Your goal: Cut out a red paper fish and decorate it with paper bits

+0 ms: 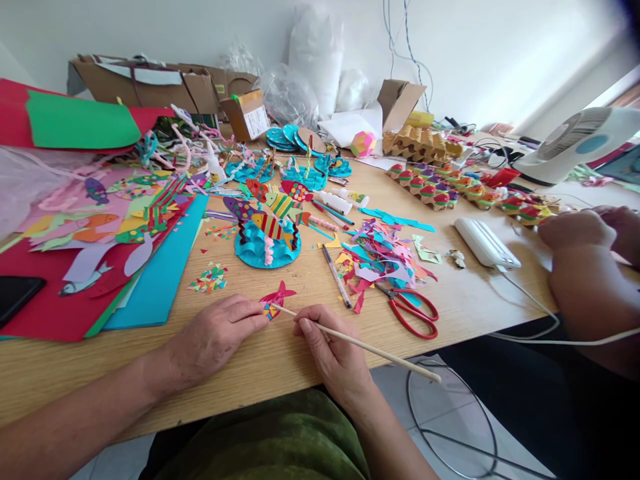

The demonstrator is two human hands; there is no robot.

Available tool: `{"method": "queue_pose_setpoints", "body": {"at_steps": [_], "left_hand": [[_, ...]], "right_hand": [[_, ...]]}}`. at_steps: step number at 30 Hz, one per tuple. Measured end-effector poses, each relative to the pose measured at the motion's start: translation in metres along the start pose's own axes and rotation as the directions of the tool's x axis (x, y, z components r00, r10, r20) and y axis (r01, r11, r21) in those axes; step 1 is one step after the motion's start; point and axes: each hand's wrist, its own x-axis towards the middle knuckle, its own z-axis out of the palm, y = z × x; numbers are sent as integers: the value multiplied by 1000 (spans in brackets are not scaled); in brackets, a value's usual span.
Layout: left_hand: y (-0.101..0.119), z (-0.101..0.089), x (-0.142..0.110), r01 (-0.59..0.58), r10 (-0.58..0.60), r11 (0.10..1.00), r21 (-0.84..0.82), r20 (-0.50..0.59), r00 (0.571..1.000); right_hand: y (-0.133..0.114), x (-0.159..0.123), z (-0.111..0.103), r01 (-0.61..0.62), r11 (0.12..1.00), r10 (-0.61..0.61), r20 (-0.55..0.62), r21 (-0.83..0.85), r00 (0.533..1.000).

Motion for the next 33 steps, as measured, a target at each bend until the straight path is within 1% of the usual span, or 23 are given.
{"method": "queue_pose_setpoints", "body": {"at_steps": [14, 21, 33], "left_hand": [[1, -1, 0, 11, -11, 1000, -11, 5, 1000], [0, -1, 0, 2, -2, 1000, -17, -2, 1000], [2, -2, 1, 13, -13, 1000, -14, 10, 1000]], "right_hand": [[1, -2, -1, -7, 999, 7, -1, -46, 1000], [-1, -1, -2, -16, 999, 15, -9, -40, 1000], [0, 0, -2, -14, 999, 14, 14, -34, 1000]]}}
